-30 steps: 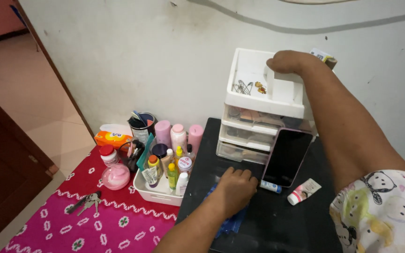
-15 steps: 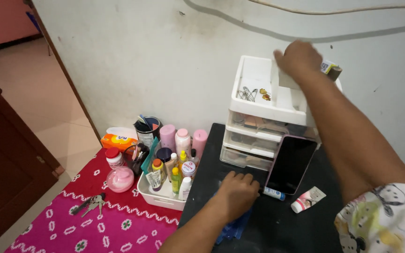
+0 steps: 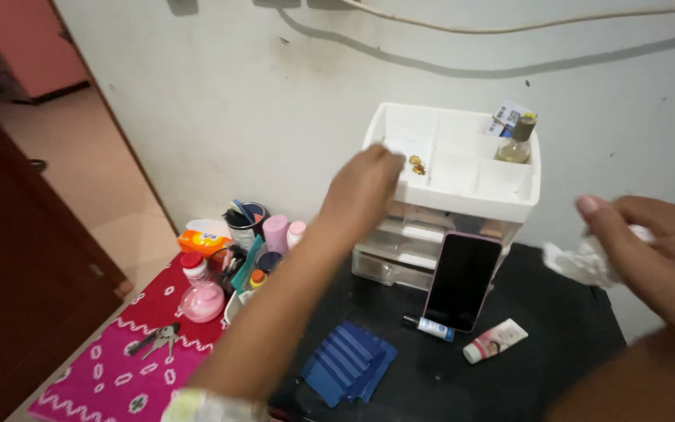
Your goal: Organizing and tidying various personal items, bottles, and electronics on a dresser or desk.
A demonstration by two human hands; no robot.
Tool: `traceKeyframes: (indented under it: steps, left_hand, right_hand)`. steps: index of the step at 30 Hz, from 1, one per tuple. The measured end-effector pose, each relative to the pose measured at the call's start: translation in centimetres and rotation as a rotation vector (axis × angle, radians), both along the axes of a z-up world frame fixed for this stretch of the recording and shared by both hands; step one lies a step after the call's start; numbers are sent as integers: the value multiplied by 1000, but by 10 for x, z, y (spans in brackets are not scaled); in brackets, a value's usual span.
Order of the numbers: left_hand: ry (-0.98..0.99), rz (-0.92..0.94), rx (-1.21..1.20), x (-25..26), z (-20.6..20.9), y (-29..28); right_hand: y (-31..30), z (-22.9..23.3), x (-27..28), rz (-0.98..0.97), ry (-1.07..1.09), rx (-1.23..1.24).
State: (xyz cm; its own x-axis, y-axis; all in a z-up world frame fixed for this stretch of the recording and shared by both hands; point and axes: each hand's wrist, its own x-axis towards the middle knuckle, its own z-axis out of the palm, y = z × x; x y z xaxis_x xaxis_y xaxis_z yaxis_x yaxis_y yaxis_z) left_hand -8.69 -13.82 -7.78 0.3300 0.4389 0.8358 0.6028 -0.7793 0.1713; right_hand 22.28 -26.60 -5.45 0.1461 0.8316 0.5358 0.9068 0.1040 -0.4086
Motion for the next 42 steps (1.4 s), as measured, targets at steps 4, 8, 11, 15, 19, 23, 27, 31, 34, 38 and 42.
traceKeyframes:
  steps: [4,8,11,15,19,23,27,31,34,38,42]
  left_hand:
    - [409,339,-429,25,14,105]
    - [544,363,-670,53,43,106]
    - [589,434,-859,66,47,103]
    - [745,466,-829,71,40,118]
    - [710,417,-758,69,43,110]
    - [763,414,-580,66,23,126]
    - [522,396,-537,63,23,121]
    - [205,264,-559,49,19,149]
    - [-23,153,-599,44,44,121]
    - [-248,-203,-750,30,42,132]
    - [-287,-51,-982,30,34,139]
  right_hand:
    - [2,-17,37,36,172,45]
    - [-1,-10,29,88,153,77]
    - [-10,7,13,21,145,48]
    - [-16,24,7,-22,9,-84]
    - [-22,31,-6,-7,65,-65]
    - [-6,19,2,84,102,-76]
    - [-5,21,-4,72,73,-52]
    - [-2,15,-1,119,159,22]
    - [-4,22,-10,38,158,-20]
    - [10,14,-7,56,96,-57]
    - [7,16,-25,48,149,-27]
